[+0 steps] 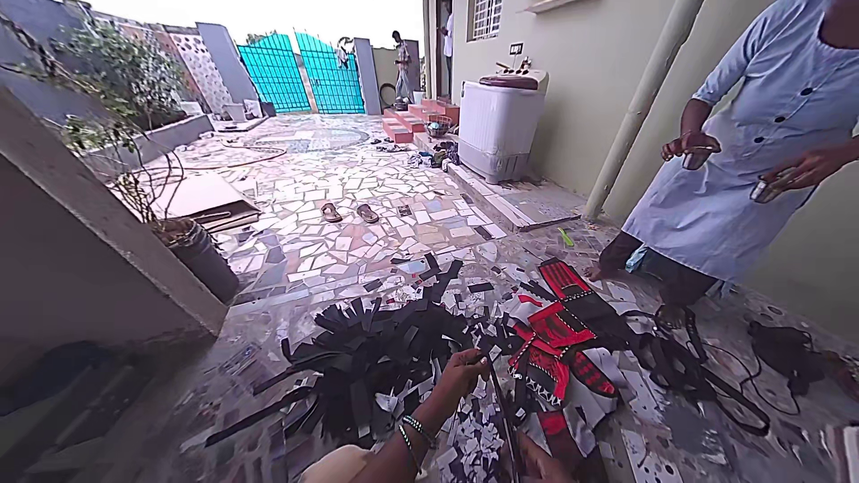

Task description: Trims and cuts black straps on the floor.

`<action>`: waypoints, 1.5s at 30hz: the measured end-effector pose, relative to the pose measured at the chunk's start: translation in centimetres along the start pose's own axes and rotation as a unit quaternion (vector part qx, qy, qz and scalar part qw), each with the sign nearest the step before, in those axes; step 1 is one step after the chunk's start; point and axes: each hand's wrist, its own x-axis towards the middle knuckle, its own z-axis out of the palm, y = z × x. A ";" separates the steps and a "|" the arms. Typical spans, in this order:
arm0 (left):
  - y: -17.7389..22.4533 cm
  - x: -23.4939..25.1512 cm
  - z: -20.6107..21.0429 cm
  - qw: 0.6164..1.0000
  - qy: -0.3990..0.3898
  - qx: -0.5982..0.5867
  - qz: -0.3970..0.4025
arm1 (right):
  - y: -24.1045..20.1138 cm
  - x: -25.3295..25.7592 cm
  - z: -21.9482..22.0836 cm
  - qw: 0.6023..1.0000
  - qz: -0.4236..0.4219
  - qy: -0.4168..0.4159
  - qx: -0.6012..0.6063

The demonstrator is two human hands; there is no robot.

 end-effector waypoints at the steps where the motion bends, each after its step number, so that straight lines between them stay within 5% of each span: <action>1: 0.1 0.0 0.0 1.000 0.003 0.002 0.000 | 0.2 0.1 -0.2 1.000 0.002 -0.008 0.018; 11: 1.6 -0.9 1.2 0.999 0.039 0.031 -0.019 | -0.4 -0.2 0.3 0.995 0.016 -0.005 0.098; 20: 1.9 -0.3 1.1 0.997 0.035 0.048 -0.042 | 1.2 0.1 -2.3 0.969 -0.062 -0.144 0.192; 37: -0.2 -0.5 -1.0 0.993 0.057 0.100 -0.002 | -1.4 0.8 -1.1 0.994 0.002 -0.038 0.104; 45: -0.4 -0.4 -0.8 0.996 0.062 0.057 0.003 | 0.0 0.7 -0.6 0.993 -0.053 -0.016 0.108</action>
